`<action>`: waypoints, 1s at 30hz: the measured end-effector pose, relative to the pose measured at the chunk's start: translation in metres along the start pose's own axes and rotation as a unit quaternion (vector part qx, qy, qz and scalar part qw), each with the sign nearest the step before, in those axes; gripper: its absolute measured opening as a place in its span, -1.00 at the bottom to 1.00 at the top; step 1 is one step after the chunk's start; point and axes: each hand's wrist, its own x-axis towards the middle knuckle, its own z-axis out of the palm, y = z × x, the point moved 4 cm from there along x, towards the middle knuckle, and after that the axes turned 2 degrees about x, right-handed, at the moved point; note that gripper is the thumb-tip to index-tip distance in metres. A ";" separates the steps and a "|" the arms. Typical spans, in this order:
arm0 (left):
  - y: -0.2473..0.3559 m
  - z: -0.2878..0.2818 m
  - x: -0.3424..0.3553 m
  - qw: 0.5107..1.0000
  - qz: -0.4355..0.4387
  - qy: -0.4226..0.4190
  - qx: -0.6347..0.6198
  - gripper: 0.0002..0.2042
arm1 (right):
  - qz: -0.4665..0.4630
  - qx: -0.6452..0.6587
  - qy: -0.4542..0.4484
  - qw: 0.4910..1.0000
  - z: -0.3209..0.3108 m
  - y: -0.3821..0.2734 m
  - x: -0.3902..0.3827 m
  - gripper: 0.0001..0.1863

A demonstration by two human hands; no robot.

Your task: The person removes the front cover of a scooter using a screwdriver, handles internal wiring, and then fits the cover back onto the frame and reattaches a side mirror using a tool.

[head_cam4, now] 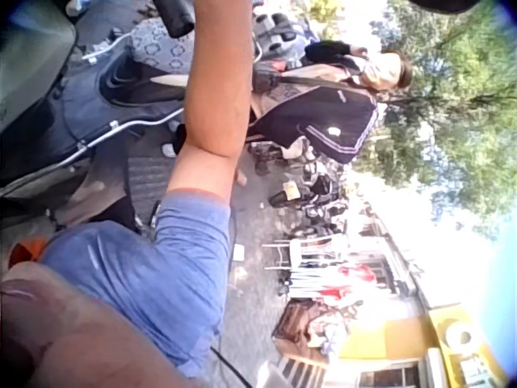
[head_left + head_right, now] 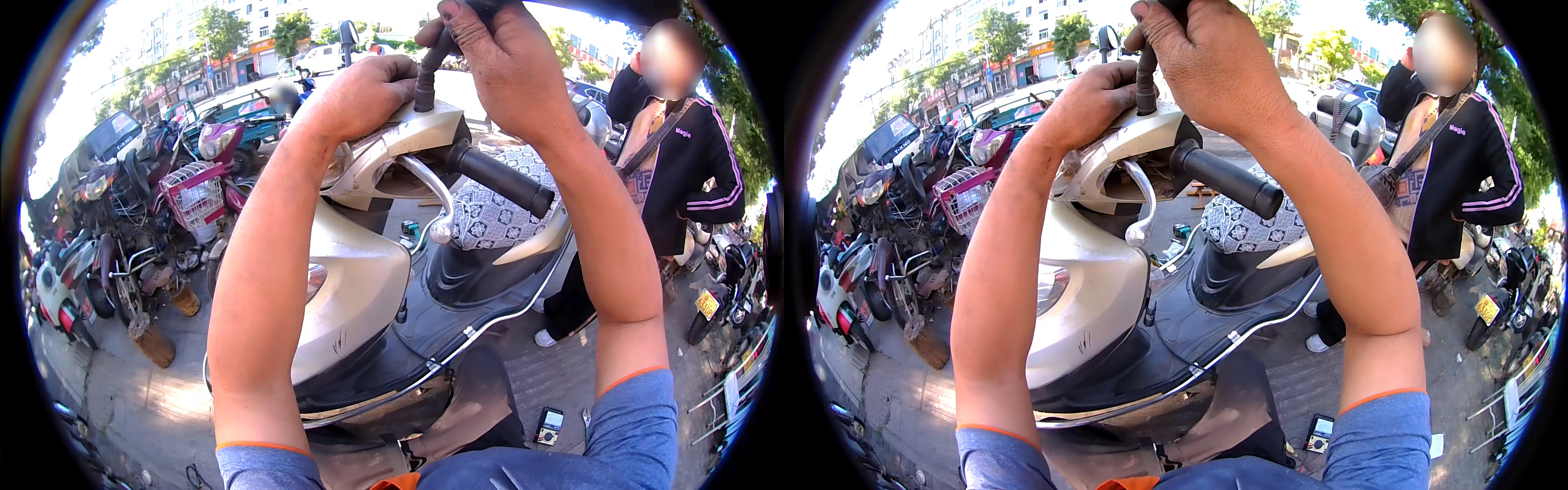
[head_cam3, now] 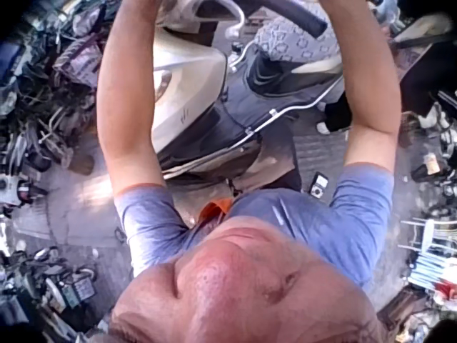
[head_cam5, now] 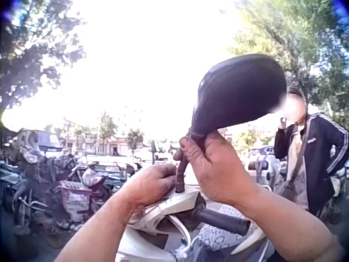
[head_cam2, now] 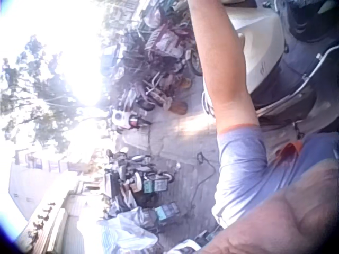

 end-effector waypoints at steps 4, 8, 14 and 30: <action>0.022 0.003 0.000 0.997 0.029 0.011 0.063 -0.67 | 0.088 0.313 -0.113 0.939 -0.011 0.025 0.017 -0.90; 0.019 0.016 0.000 0.996 0.017 0.019 0.084 -0.66 | 0.115 0.481 -0.143 0.857 -0.005 0.037 0.020 -0.77; 0.034 0.024 -0.003 0.989 0.036 0.063 0.128 -0.63 | 0.029 0.420 -0.071 0.904 0.006 0.044 0.012 -0.58; 0.044 0.015 -0.025 0.990 0.076 0.029 -0.112 -0.71 | 0.010 0.329 -0.093 0.940 0.006 0.028 0.011 -0.71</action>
